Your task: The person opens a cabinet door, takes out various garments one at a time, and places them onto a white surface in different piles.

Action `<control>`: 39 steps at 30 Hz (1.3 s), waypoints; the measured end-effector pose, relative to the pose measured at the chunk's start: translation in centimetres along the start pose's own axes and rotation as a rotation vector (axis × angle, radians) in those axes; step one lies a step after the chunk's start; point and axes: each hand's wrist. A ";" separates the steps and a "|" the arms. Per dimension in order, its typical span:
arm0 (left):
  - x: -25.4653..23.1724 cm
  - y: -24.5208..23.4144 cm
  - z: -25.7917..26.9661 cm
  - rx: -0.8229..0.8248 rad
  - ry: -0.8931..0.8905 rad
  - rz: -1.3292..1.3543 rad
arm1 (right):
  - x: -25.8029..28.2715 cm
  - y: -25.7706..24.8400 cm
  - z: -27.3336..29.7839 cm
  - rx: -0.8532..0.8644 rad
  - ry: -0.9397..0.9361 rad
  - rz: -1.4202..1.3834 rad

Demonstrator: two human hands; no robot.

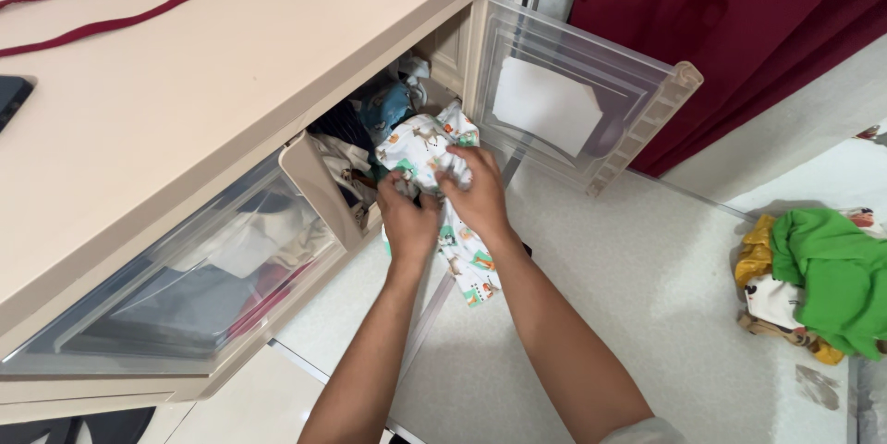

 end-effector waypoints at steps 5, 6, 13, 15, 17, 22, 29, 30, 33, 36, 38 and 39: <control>0.9 0.0 -1.7 -0.020 -0.149 0.132 | 0.9 2.5 -0.6 0.123 0.085 0.091; 1.3 0.4 -1.9 -0.025 -0.156 0.146 | 0.7 2.9 -0.7 0.133 0.102 0.106; 3.3 3.6 -2.5 0.138 -0.507 0.996 | -0.4 2.5 -1.7 0.079 0.211 0.010; 2.9 4.2 -2.3 0.203 -0.509 1.073 | 0.3 1.1 -2.0 0.113 0.327 -0.112; 1.9 4.4 -2.0 0.255 -0.477 1.107 | 1.3 -0.3 -2.5 0.095 0.355 -0.225; -2.4 4.2 -1.3 0.347 -0.270 1.022 | 3.5 -4.0 -2.6 -0.070 0.441 -0.281; -5.8 3.2 0.6 0.485 -0.174 0.409 | 0.9 -6.9 -0.4 -0.314 0.279 -0.155; -5.6 3.2 1.1 0.528 -0.198 0.302 | 0.0 -6.9 0.2 -0.275 0.412 -0.187; -3.9 3.2 2.1 0.683 -0.130 0.098 | -3.0 -6.0 1.5 -0.188 0.159 0.115; -2.3 3.3 2.7 0.612 -0.110 0.084 | -4.1 -5.1 1.9 0.047 0.281 0.249; -1.7 3.1 2.4 0.535 -0.103 0.023 | -3.1 -4.8 1.8 0.001 0.207 0.302; -1.5 2.9 1.9 0.494 -0.099 -0.008 | -2.2 -4.6 1.5 -0.021 0.167 0.327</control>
Point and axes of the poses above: each hand's wrist, its own z-axis away from the middle knuckle, its own y-axis out of the palm, x = y × z, and after that the axes turned 11 degrees about y, right-handed
